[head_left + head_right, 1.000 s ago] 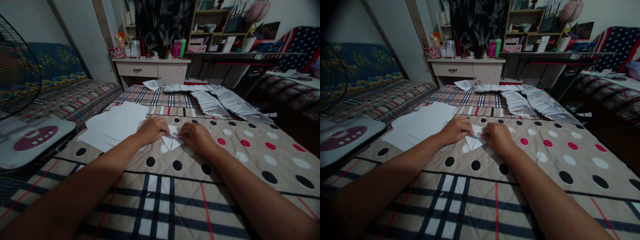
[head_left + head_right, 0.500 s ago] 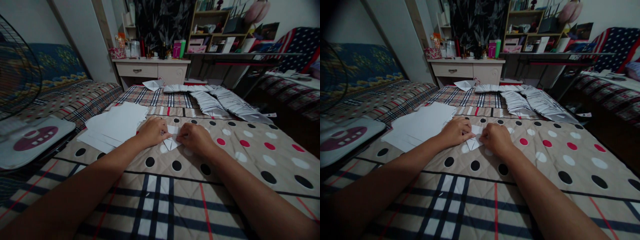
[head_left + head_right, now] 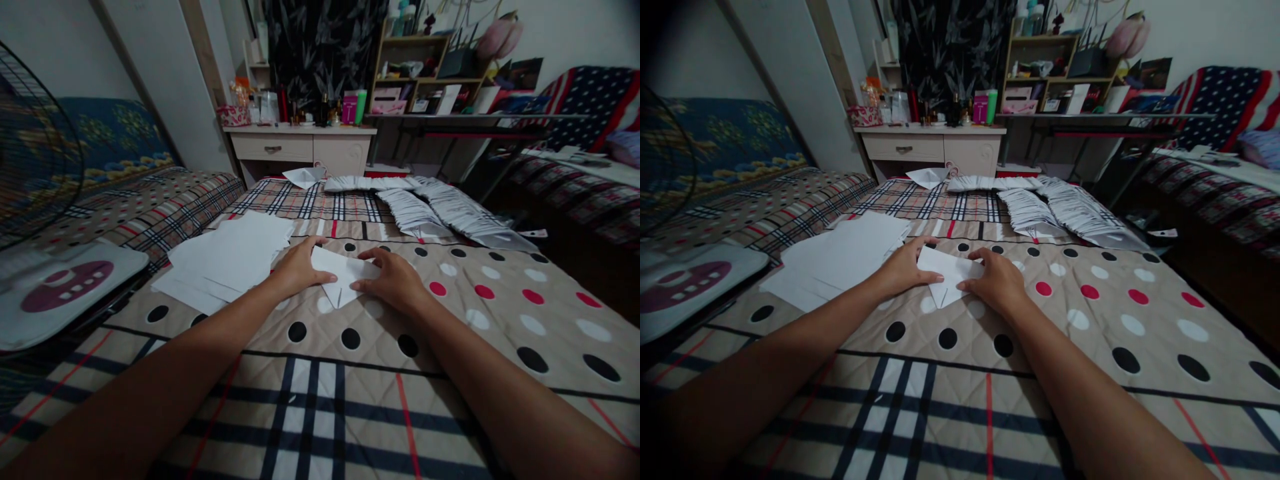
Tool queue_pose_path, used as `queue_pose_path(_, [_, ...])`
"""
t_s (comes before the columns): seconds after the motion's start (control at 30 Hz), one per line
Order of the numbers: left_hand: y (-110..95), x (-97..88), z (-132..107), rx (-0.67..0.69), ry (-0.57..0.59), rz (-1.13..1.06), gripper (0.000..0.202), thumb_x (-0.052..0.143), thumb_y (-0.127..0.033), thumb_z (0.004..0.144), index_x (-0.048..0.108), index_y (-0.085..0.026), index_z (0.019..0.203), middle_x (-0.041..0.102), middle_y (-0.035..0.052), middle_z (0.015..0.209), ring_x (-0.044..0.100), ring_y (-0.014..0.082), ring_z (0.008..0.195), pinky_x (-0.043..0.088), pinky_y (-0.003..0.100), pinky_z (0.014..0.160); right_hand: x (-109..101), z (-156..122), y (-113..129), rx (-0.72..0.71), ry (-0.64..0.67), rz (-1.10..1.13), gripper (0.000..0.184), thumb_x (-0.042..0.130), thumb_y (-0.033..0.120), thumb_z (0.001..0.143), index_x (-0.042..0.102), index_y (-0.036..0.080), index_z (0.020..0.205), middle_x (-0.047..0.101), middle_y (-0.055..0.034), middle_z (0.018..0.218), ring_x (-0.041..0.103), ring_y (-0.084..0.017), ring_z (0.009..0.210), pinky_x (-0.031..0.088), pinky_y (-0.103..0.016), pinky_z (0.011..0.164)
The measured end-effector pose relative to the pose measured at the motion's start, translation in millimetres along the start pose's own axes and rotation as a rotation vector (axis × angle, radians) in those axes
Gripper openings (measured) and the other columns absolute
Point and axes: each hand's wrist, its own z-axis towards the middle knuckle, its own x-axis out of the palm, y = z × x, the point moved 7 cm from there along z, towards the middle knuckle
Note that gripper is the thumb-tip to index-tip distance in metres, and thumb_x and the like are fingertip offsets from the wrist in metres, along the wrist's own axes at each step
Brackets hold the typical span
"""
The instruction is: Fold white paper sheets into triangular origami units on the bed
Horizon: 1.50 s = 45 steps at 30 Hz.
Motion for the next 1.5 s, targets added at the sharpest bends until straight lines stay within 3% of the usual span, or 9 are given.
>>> queue_pose_path(0.17, [3,3.9,1,-0.083,0.010,-0.464,0.071,0.086,-0.025,0.051,0.060,-0.014,0.116,0.069,0.0064,0.095,0.062,0.0157,0.075,0.049,0.026,0.065,6,5,-11,0.051,0.032,0.325,0.049,0.084,0.035,0.053,0.071,0.016,0.095,0.070,-0.0058,0.083,0.061,-0.020,0.070,0.043,-0.028,0.058])
queue_pose_path(0.27, [8,7.7,-1,-0.187,-0.006,-0.683,0.052,0.087,-0.031,0.053,0.066,-0.011,0.097,0.070,0.0068,0.088,0.063,0.0153,0.071,0.050,0.026,0.065,15,3,-13,0.121,0.131,0.651,0.042,0.084,0.034,0.052,0.071,0.013,0.086,0.069,-0.0052,0.074,0.059,-0.017,0.060,0.044,-0.027,0.053])
queue_pose_path(0.37, [10,14.0,-4,-0.280,-0.007,-0.811,0.049,0.088,-0.035,0.050,0.067,-0.011,0.088,0.071,0.0062,0.081,0.064,0.0160,0.067,0.051,0.027,0.063,18,0,-9,0.143,0.153,0.842,0.037,0.084,0.030,0.051,0.071,0.013,0.081,0.069,-0.0042,0.070,0.059,-0.016,0.057,0.044,-0.026,0.051])
queue_pose_path(0.63, [5,16.3,-11,-0.308,-0.194,-0.859,0.050,0.091,-0.025,0.041,0.069,-0.010,0.083,0.073,0.0082,0.083,0.066,0.0189,0.070,0.055,0.030,0.065,15,-3,2,0.152,0.104,0.909,0.033,0.086,0.031,0.050,0.068,0.012,0.072,0.066,-0.0017,0.060,0.054,-0.012,0.049,0.040,-0.023,0.046])
queue_pose_path(0.77, [13,13.1,-11,-0.321,-0.321,-0.949,0.054,0.090,-0.024,0.041,0.069,-0.011,0.089,0.074,0.0087,0.087,0.068,0.0208,0.073,0.056,0.032,0.069,12,-2,5,0.124,0.071,1.066,0.042,0.087,0.024,0.050,0.071,0.014,0.087,0.075,-0.0062,0.083,0.067,-0.018,0.067,0.053,-0.028,0.062])
queue_pose_path(0.87, [16,12.2,-10,-0.328,-0.369,-1.018,0.054,0.090,-0.023,0.041,0.068,-0.012,0.090,0.074,0.0101,0.093,0.069,0.0229,0.078,0.057,0.034,0.072,14,-2,5,0.119,0.081,1.181,0.047,0.087,0.022,0.051,0.072,0.016,0.096,0.076,-0.0081,0.096,0.070,-0.021,0.078,0.056,-0.031,0.072])
queue_pose_path(1.07, [13,11.4,-13,-0.324,-0.393,-0.995,0.054,0.090,-0.023,0.042,0.069,-0.012,0.090,0.074,0.0097,0.089,0.069,0.0221,0.073,0.056,0.033,0.067,20,-3,1,0.135,0.064,1.231,0.045,0.088,0.028,0.052,0.075,0.015,0.094,0.076,-0.0098,0.094,0.071,-0.022,0.077,0.057,-0.034,0.072])
queue_pose_path(1.2, [10,9.8,-12,-0.298,-0.381,-0.963,0.053,0.090,-0.024,0.042,0.069,-0.011,0.089,0.074,0.0088,0.087,0.068,0.0195,0.070,0.055,0.030,0.066,18,-3,-1,0.161,0.008,1.237,0.039,0.088,0.026,0.051,0.075,0.015,0.086,0.077,-0.0078,0.088,0.069,-0.019,0.071,0.056,-0.029,0.067])
queue_pose_path(1.5, [9,13.1,-4,-0.235,-0.222,-1.046,0.049,0.081,-0.055,0.058,0.064,-0.014,0.080,0.068,0.0043,0.064,0.065,0.0173,0.054,0.049,0.025,0.050,9,-8,0,0.265,-0.017,1.283,0.030,0.087,0.021,0.048,0.075,0.013,0.074,0.075,-0.0056,0.072,0.066,-0.015,0.060,0.053,-0.023,0.057])
